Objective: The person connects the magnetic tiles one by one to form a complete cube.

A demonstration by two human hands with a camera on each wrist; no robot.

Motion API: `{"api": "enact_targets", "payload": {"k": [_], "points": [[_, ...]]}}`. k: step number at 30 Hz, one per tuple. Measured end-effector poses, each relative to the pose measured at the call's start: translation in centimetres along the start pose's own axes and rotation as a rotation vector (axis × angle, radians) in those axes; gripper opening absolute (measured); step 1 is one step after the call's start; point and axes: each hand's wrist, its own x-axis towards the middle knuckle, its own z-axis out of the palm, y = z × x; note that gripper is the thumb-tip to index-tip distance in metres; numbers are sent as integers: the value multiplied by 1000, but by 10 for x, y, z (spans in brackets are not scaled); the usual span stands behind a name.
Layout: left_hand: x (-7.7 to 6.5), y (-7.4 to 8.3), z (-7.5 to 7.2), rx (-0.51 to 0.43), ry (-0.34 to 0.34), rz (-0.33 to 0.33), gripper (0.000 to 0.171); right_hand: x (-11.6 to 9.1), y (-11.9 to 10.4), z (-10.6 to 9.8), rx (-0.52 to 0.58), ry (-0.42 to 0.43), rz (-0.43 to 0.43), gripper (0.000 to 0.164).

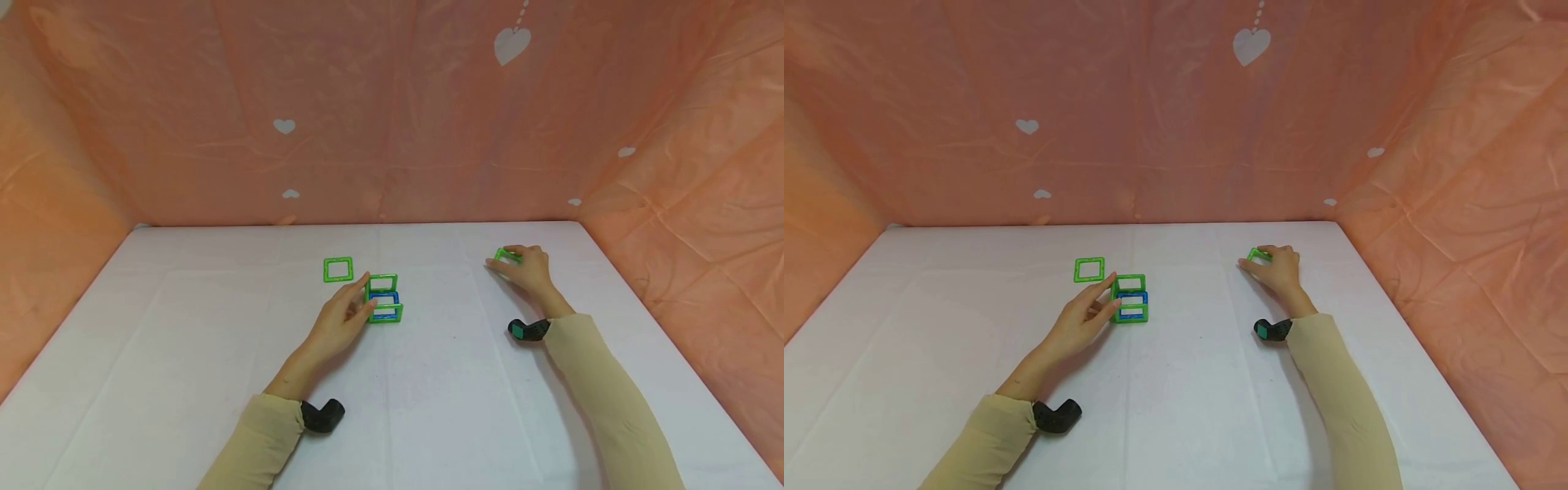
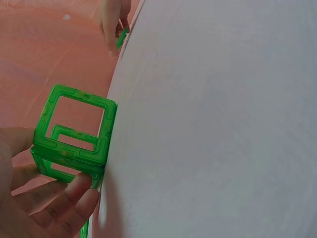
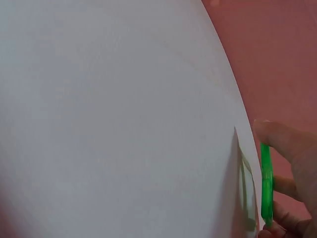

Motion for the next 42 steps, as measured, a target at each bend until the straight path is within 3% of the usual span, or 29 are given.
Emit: {"api": "enact_targets", "payload": {"k": [12, 28, 42], "points": [[0, 0, 0, -2, -3, -9, 55, -2, -19, 10, 49, 17, -137, 61], [0, 0, 0, -5, -6, -10, 55, -10, -34, 20, 100, -21, -160, 60], [0, 1, 0, 0, -7, -10, 55, -21, -50, 29, 263, -88, -198, 58]]}}
